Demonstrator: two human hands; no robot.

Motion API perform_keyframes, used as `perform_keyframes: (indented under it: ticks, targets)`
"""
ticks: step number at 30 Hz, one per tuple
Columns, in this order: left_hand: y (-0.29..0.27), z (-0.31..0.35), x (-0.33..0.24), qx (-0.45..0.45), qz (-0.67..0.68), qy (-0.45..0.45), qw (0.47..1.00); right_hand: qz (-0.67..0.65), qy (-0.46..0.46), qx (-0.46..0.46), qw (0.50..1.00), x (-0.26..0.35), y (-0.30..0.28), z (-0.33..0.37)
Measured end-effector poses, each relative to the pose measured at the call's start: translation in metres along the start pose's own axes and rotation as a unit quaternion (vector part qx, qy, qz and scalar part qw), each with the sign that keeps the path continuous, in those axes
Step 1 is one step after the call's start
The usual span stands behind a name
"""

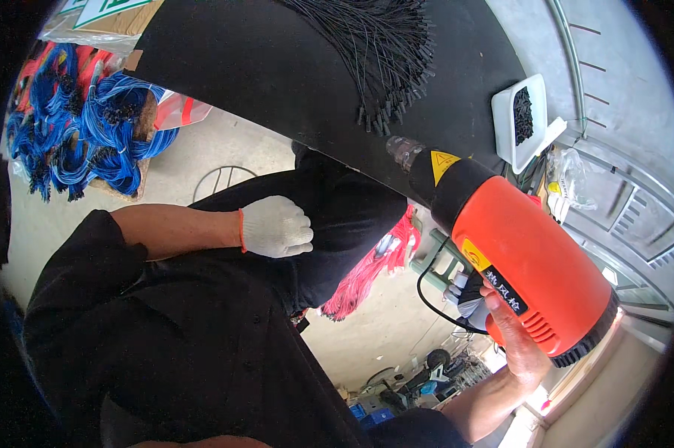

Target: Apply a heat gun to heat-shrink tubing on wire bundles.

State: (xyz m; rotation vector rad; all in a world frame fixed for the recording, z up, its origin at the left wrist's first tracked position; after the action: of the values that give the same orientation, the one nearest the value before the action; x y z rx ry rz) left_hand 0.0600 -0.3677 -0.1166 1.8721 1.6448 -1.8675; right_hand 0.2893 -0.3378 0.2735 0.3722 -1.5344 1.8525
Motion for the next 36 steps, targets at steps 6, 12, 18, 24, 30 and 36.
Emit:
perform_keyframes:
  ticks: [6, 12, 18, 24, 30, 36]
  targets:
    - [-0.003, 0.000, 0.000, -0.008, 0.017, 0.013, 1.000, -0.002, -0.018, 0.008, 1.000, 0.007, 0.002, -0.002]
    - [-0.004, 0.001, -0.001, -0.024, 0.019, 0.015, 0.999, 0.014, -0.033, 0.021, 0.999, 0.013, 0.004, -0.007]
    - [-0.004, -0.001, -0.001, -0.014, 0.013, 0.013, 1.000, 0.028, -0.053, 0.026, 0.998, 0.013, 0.009, -0.007]
    - [-0.005, -0.001, -0.001, -0.020, 0.009, 0.017, 1.000, 0.028, -0.045, 0.022, 0.998, 0.013, 0.002, -0.007]
    - [-0.002, -0.002, 0.000, -0.018, 0.012, 0.015, 1.000, 0.021, -0.046, 0.019, 0.999, 0.012, 0.004, -0.007]
    - [-0.001, -0.003, 0.000, -0.019, 0.013, 0.018, 1.000, 0.024, -0.054, 0.019, 0.998, 0.015, -0.001, -0.007]
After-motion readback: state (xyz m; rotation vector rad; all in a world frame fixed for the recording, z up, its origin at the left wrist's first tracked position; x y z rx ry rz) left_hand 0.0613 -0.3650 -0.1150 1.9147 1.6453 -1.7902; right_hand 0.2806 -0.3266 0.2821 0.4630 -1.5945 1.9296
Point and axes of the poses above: each hand's wrist, its own z-axis away from the middle knuckle, its own y-axis out of the palm, x = y × z, the point moved 1 cm from there along -z, towards the middle knuckle, and after that the axes turned 8 degrees about -y, right-handed, at the moved point
